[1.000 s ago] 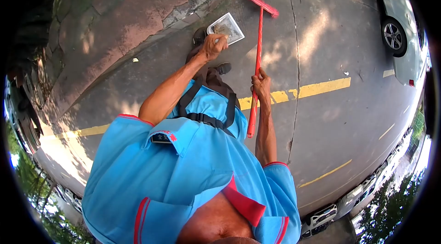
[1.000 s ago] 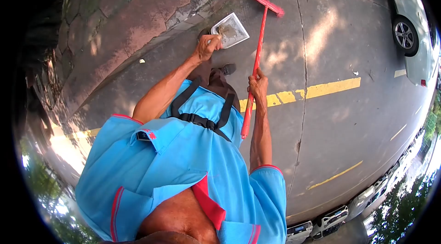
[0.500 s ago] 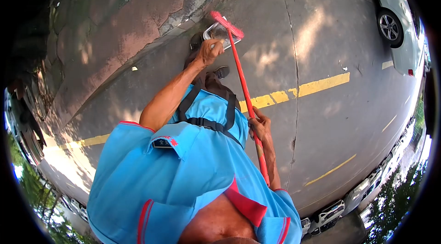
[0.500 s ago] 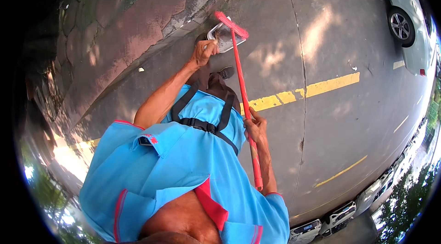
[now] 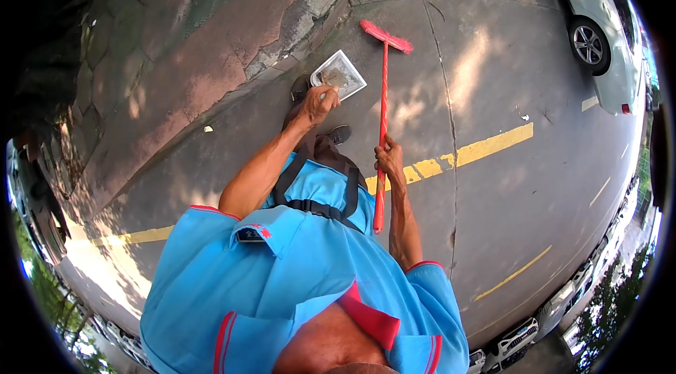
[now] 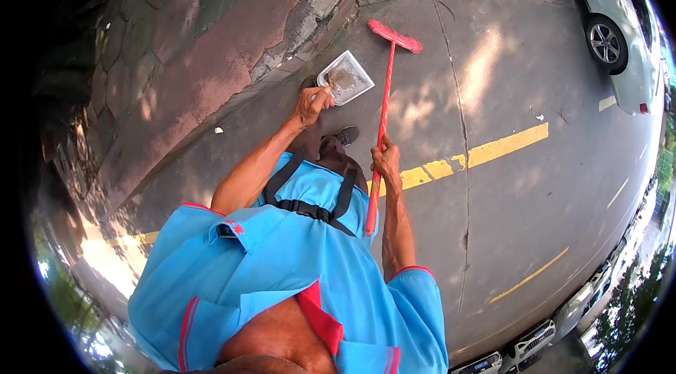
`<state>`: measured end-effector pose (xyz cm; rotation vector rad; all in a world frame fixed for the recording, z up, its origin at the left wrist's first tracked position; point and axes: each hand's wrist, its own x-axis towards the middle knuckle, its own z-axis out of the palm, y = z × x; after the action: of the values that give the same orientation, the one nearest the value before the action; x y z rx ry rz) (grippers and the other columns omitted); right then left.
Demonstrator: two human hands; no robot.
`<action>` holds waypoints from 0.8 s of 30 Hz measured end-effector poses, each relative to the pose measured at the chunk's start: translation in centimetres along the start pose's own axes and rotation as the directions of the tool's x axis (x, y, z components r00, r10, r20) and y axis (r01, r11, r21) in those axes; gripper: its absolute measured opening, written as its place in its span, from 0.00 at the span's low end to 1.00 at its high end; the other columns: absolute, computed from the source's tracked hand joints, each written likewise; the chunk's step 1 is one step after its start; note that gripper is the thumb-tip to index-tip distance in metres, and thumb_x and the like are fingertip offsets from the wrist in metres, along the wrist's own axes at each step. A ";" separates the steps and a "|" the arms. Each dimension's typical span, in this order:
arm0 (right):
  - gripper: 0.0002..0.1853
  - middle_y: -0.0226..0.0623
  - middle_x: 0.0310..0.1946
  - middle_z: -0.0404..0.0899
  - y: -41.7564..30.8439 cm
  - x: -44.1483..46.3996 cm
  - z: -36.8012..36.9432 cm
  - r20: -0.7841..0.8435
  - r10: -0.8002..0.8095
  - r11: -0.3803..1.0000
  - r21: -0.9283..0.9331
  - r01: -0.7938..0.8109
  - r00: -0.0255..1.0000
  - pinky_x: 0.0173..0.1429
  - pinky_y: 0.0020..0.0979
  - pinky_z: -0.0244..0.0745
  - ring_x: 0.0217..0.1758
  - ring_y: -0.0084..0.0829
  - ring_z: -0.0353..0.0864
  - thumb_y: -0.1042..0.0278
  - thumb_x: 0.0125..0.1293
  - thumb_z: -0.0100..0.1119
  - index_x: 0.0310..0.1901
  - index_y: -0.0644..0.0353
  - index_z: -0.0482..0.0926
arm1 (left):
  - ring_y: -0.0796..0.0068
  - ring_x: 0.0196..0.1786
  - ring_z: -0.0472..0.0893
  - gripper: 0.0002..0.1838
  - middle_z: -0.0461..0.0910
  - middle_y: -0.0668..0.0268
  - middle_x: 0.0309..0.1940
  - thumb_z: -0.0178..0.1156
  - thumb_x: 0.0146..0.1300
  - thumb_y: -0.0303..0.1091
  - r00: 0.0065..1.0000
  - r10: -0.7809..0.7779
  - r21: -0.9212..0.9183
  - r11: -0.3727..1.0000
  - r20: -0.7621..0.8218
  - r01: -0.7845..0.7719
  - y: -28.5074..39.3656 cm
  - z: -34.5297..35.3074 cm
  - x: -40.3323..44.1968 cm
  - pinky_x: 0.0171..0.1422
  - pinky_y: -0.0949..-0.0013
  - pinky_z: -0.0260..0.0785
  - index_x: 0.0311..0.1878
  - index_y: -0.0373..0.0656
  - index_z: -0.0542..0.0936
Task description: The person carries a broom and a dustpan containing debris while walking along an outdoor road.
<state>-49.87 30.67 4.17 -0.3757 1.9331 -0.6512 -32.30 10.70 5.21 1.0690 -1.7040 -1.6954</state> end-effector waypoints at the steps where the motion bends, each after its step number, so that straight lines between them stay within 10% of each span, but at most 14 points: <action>1: 0.33 0.34 0.18 0.72 0.9 -1.3 0.0 0.010 -0.001 1.000 -0.022 0.001 1.000 0.16 0.28 0.67 0.12 0.26 0.71 0.76 0.56 0.52 0.67 0.65 0.59 | 0.68 0.24 0.76 0.21 0.75 0.60 0.18 0.45 0.63 0.41 1.000 -0.023 0.015 1.000 0.012 0.022 0.1 0.0 -0.2 0.33 0.67 0.67 0.21 0.35 0.73; 11: 0.33 0.35 0.19 0.74 -0.5 -15.8 -4.5 0.157 0.203 0.948 0.217 -0.234 0.967 0.14 0.26 0.61 0.11 0.22 0.67 0.75 0.55 0.55 0.66 0.64 0.62 | 0.50 0.32 0.77 0.12 0.77 0.53 0.27 0.54 0.60 0.36 0.967 0.224 0.566 0.816 -0.123 -0.117 2.8 -0.5 -1.9 0.36 0.57 0.68 0.25 0.38 0.75; 24: 0.27 0.40 0.21 0.76 -1.9 -1.2 -0.5 -0.084 -0.062 0.987 0.140 0.074 0.994 0.19 0.32 0.72 0.16 0.30 0.76 0.75 0.54 0.55 0.59 0.67 0.70 | 0.47 0.33 0.78 0.19 0.78 0.49 0.27 0.58 0.59 0.48 0.996 -0.056 0.503 0.860 -0.075 0.086 2.6 -0.7 -0.3 0.36 0.55 0.68 0.29 0.39 0.80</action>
<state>-49.89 29.91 6.37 -0.3310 1.9420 -0.8556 -32.07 10.30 7.88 1.4079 -2.1604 -1.2589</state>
